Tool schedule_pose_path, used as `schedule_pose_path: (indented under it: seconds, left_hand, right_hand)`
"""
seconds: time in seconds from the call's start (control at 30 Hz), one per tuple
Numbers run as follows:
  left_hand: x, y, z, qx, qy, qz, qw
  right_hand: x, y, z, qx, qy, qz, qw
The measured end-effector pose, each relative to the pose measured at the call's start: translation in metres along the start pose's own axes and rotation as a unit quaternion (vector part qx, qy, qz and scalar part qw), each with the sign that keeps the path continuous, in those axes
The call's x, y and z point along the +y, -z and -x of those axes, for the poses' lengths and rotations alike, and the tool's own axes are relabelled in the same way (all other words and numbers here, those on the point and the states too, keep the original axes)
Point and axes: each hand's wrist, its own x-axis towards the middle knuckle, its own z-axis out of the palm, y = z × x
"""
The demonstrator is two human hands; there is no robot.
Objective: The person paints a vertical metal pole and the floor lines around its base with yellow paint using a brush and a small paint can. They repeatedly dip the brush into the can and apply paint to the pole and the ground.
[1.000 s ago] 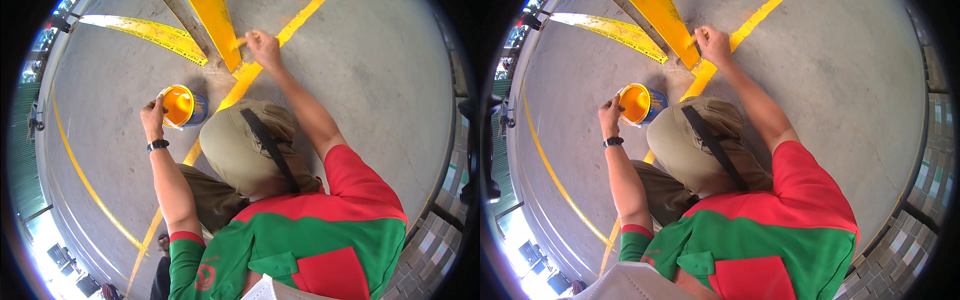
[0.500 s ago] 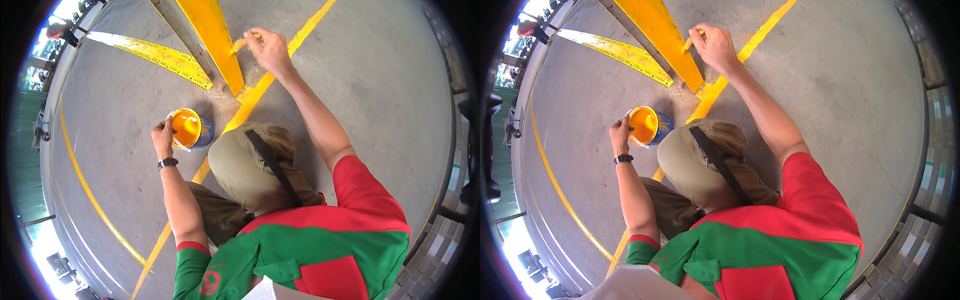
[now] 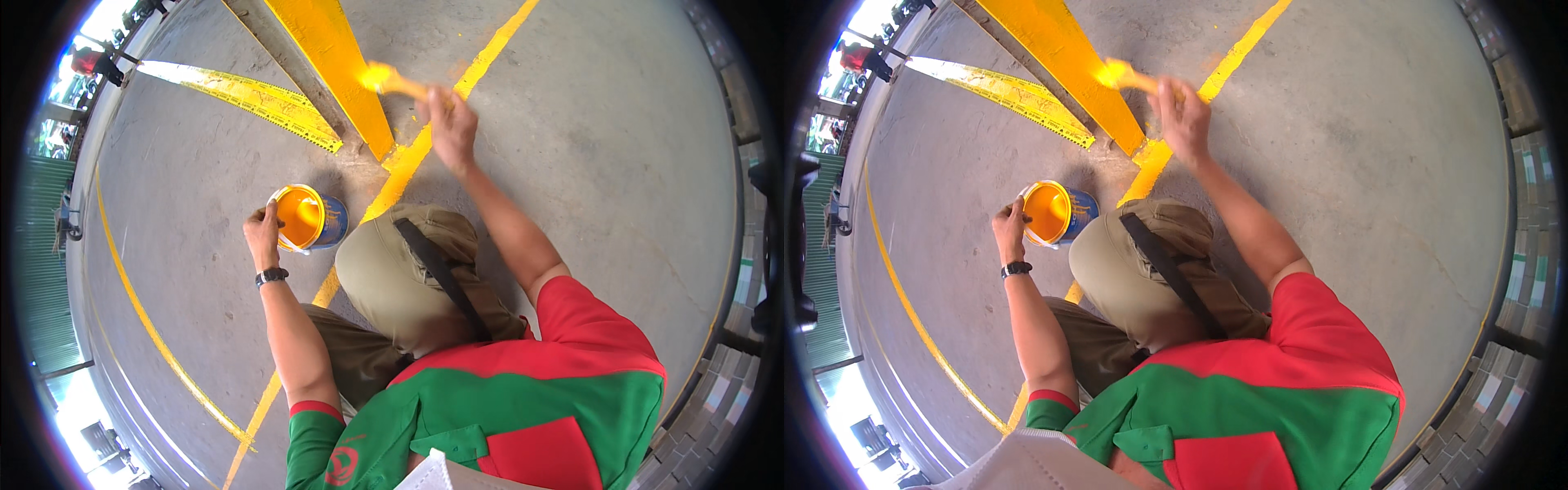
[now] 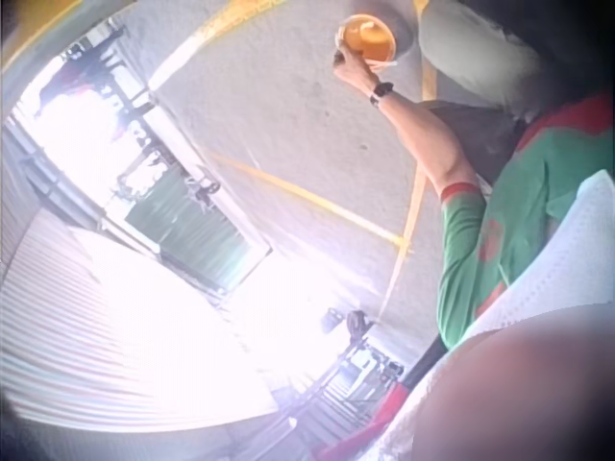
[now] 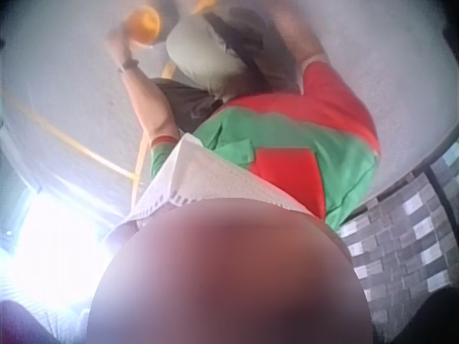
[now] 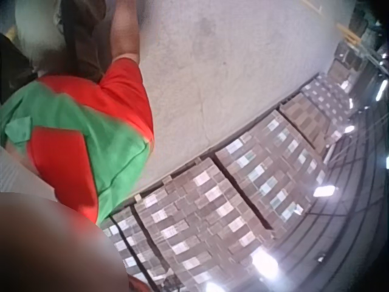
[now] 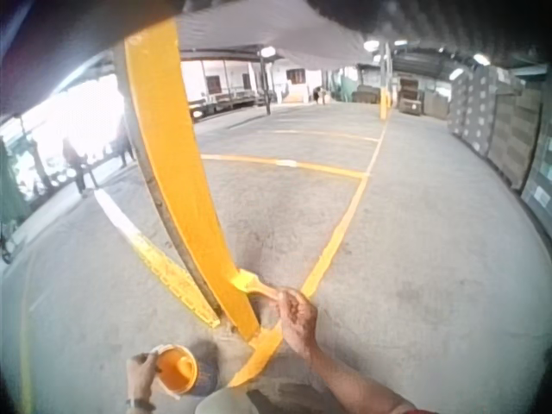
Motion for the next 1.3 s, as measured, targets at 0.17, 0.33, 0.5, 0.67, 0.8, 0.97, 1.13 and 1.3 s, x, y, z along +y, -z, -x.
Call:
schedule_pose_path:
  seconds: [0.17, 0.33, 0.5, 0.67, 0.8, 0.97, 1.13, 1.3]
  left_hand:
    - [0.004, -0.001, 0.002, 0.01, 0.012, -0.014, 1.0]
    - [0.007, -0.001, 0.003, 0.011, 0.002, -0.004, 1.0]
    - [0.004, -0.002, 0.001, 0.014, 0.002, 0.001, 1.0]
    - [0.002, -0.003, 0.0, 0.011, 0.001, 0.005, 1.0]
    - [0.002, -0.002, 0.001, 0.013, -0.006, 0.003, 1.0]
    - [0.001, -0.003, 0.0, 0.005, -0.011, 0.006, 1.0]
    - [-0.002, -0.001, -0.002, 0.008, 0.008, -0.011, 1.0]
    - [-0.002, -0.003, -0.002, 0.012, -0.013, -0.028, 0.999]
  right_hand:
    - [0.063, 0.013, 0.031, -0.119, -0.059, 0.198, 0.971]
    - [-0.039, -0.022, -0.047, -0.089, 0.144, 0.069, 0.983]
    - [-0.124, -0.028, -0.087, 0.008, 0.232, -0.142, 0.962]
    - [-0.057, -0.019, -0.031, -0.004, 0.096, -0.094, 0.991]
    - [0.011, 0.003, 0.015, -0.055, -0.032, 0.125, 0.99]
    - [-0.036, -0.013, -0.026, -0.147, 0.1, 0.186, 0.966]
    - [-0.157, -0.039, -0.08, -0.041, 0.271, -0.108, 0.956]
    - [-0.149, -0.046, -0.07, -0.007, 0.3, -0.158, 0.941]
